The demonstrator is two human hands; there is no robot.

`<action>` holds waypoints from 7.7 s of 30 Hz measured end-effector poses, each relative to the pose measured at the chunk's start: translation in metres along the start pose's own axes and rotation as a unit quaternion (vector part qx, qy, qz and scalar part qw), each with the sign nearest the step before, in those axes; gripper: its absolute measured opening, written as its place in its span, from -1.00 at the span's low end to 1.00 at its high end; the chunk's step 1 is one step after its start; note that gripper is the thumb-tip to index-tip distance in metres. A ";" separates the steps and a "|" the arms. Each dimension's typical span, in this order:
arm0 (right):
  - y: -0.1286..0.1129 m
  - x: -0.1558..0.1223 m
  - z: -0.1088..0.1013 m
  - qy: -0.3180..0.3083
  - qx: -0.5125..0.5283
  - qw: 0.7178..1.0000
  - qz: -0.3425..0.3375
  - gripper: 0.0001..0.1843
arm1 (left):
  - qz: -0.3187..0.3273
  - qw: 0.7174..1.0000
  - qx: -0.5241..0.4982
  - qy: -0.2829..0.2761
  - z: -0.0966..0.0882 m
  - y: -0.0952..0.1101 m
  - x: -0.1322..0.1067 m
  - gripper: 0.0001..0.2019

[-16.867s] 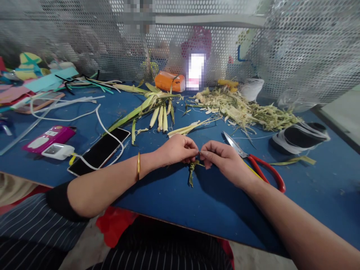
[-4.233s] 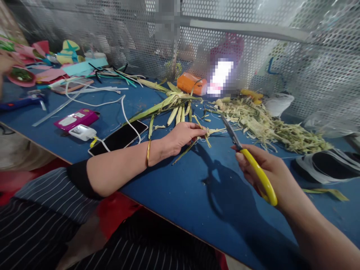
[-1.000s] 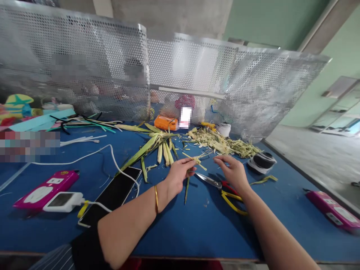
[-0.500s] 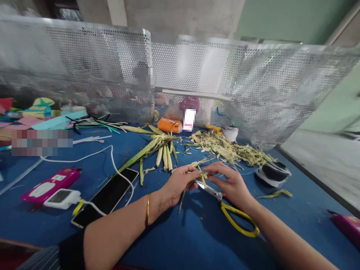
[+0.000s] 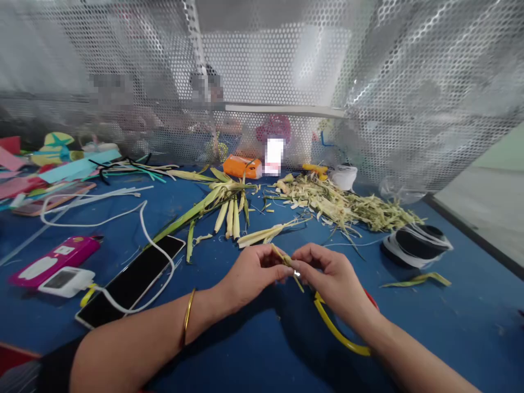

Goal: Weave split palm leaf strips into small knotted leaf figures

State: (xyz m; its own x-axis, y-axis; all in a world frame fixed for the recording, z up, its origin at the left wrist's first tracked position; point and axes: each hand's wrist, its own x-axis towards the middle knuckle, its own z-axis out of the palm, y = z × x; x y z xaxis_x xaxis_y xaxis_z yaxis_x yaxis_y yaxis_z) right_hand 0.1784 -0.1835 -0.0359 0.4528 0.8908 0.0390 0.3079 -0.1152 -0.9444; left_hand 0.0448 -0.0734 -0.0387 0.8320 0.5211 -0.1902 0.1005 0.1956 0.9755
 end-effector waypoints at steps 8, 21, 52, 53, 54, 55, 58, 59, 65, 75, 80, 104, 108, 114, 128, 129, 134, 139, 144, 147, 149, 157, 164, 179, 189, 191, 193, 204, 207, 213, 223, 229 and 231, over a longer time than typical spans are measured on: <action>0.001 0.001 -0.003 -0.029 -0.042 0.999 -0.016 -0.74 | -0.073 0.986 -0.130 0.068 -0.005 0.001 -0.001 -0.80; 0.002 -0.006 -0.006 0.008 -0.182 0.974 -0.139 -0.76 | -0.100 0.985 -0.140 0.031 -0.006 0.000 0.001 -0.77; 0.010 -0.019 -0.046 -0.103 -0.489 0.859 -0.112 -0.91 | -0.059 0.965 -0.219 0.131 -0.022 0.010 0.013 -0.87; 0.015 -0.023 -0.050 -0.114 -0.500 0.851 -0.114 -0.86 | -0.055 0.963 -0.225 0.138 -0.024 0.011 0.014 -0.88; 0.021 -0.026 -0.052 -0.113 -0.514 0.843 -0.112 -0.79 | -0.053 0.961 -0.230 0.144 -0.025 0.012 0.014 -0.88; 0.027 -0.029 -0.054 -0.110 -0.529 0.834 -0.112 -0.71 | -0.051 0.960 -0.234 0.147 -0.025 0.013 0.014 -0.88; 0.040 -0.033 -0.053 -0.110 -0.567 0.808 -0.117 -0.45 | -0.045 0.958 -0.240 0.150 -0.026 0.014 0.014 -0.86; 0.042 -0.033 -0.052 -0.111 -0.576 0.801 -0.123 -0.39 | -0.044 0.957 -0.242 0.152 -0.025 0.014 0.014 -0.86; 0.041 -0.024 -0.042 -0.099 -0.598 0.788 -0.110 -0.37 | -0.033 0.956 -0.246 0.157 -0.026 0.011 0.016 -0.87; 0.032 -0.009 -0.051 0.022 -0.306 0.951 -0.049 -0.45 | -0.016 0.950 -0.261 0.169 -0.029 0.012 0.017 -0.87; 0.016 -0.010 -0.049 0.035 -0.172 0.984 -0.025 -0.33 | -0.007 0.945 -0.276 0.174 -0.030 0.012 0.018 -0.90; 0.016 -0.018 -0.040 -0.033 -0.246 0.969 -0.020 -0.32 | -0.038 0.948 -0.289 0.131 -0.025 0.010 0.014 -0.87; 0.015 -0.019 -0.040 -0.045 -0.249 0.967 -0.036 -0.35 | -0.037 0.946 -0.293 0.135 -0.025 0.010 0.014 -0.86; 0.012 -0.021 -0.038 -0.046 -0.243 0.967 -0.054 -0.37 | -0.042 0.946 -0.291 0.134 -0.026 0.010 0.015 -0.85; 0.012 -0.020 -0.036 -0.016 -0.283 0.954 -0.101 -0.36 | -0.047 0.944 -0.300 0.128 -0.026 0.010 0.016 -0.87; 0.012 -0.020 -0.036 -0.015 -0.286 0.953 -0.101 -0.36 | -0.049 0.944 -0.302 0.128 -0.026 0.009 0.016 -0.87; 0.017 -0.019 -0.038 -0.023 -0.311 0.945 -0.103 -0.35 | -0.056 0.940 -0.311 0.125 -0.027 0.009 0.017 -0.85; 0.016 -0.019 -0.039 -0.012 -0.328 0.938 -0.111 -0.37 | -0.062 0.938 -0.318 0.127 -0.027 0.010 0.017 -0.84; 0.012 -0.019 -0.038 0.001 -0.331 0.935 -0.130 -0.37 | -0.059 0.937 -0.322 0.122 -0.028 0.009 0.019 -0.84; 0.014 -0.019 -0.039 -0.007 -0.339 0.930 -0.139 -0.38 | -0.058 0.938 -0.320 0.121 -0.028 0.008 0.020 -0.85; 0.014 -0.019 -0.040 -0.011 -0.343 0.929 -0.138 -0.38 | -0.057 0.938 -0.320 0.122 -0.028 0.009 0.019 -0.86; 0.017 -0.017 -0.039 0.048 -0.312 0.946 -0.067 -0.39 | -0.042 0.945 -0.293 0.142 -0.028 0.010 0.018 -0.86; 0.026 -0.016 -0.041 0.038 -0.254 0.965 -0.060 -0.32 | -0.013 0.967 -0.203 0.153 -0.026 0.010 0.016 -0.78; 0.006 -0.020 -0.037 -0.001 -0.359 0.923 -0.142 -0.39 | 0.061 0.989 0.055 0.126 -0.021 0.015 0.010 -0.85; 0.010 -0.019 -0.037 -0.019 -0.366 0.916 -0.160 -0.44 | 0.068 0.990 0.080 0.095 -0.022 0.015 0.009 -0.82; 0.011 -0.019 -0.037 -0.021 -0.366 0.917 -0.157 -0.44 | 0.068 0.990 0.080 0.095 -0.022 0.015 0.009 -0.83; 0.011 -0.019 -0.037 -0.019 -0.368 0.917 -0.151 -0.44 | 0.069 0.989 0.082 0.098 -0.022 0.015 0.009 -0.84; 0.010 -0.020 -0.037 -0.018 -0.359 0.923 -0.139 -0.45 | 0.058 0.988 0.105 0.101 -0.022 0.015 0.009 -0.82; 0.011 -0.020 -0.038 -0.023 -0.355 0.925 -0.129 -0.45 | 0.063 0.988 0.098 0.096 -0.021 0.015 0.009 -0.83; 0.011 -0.021 -0.037 -0.023 -0.360 0.923 -0.131 -0.45 | 0.066 0.989 0.096 0.090 -0.022 0.013 0.010 -0.81; 0.015 -0.021 -0.038 -0.026 -0.366 0.922 -0.123 -0.39 | 0.053 0.988 0.121 0.084 -0.022 0.016 0.009 -0.78; 0.017 -0.021 -0.039 -0.027 -0.369 0.921 -0.121 -0.40 | 0.052 0.988 0.125 0.078 -0.024 0.014 0.011 -0.79; 0.017 -0.021 -0.038 -0.027 -0.371 0.921 -0.118 -0.42 | 0.059 0.988 0.119 0.074 -0.024 0.012 0.011 -0.80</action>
State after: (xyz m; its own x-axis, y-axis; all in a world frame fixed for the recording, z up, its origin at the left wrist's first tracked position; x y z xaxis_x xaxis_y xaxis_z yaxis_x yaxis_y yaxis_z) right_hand 0.2065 -0.2208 -0.0405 0.2645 0.9476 0.1789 0.8879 -0.1669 -0.4287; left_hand 0.0417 -0.0449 -0.0314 0.7587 0.6477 -0.0707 0.1480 -0.0656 0.9868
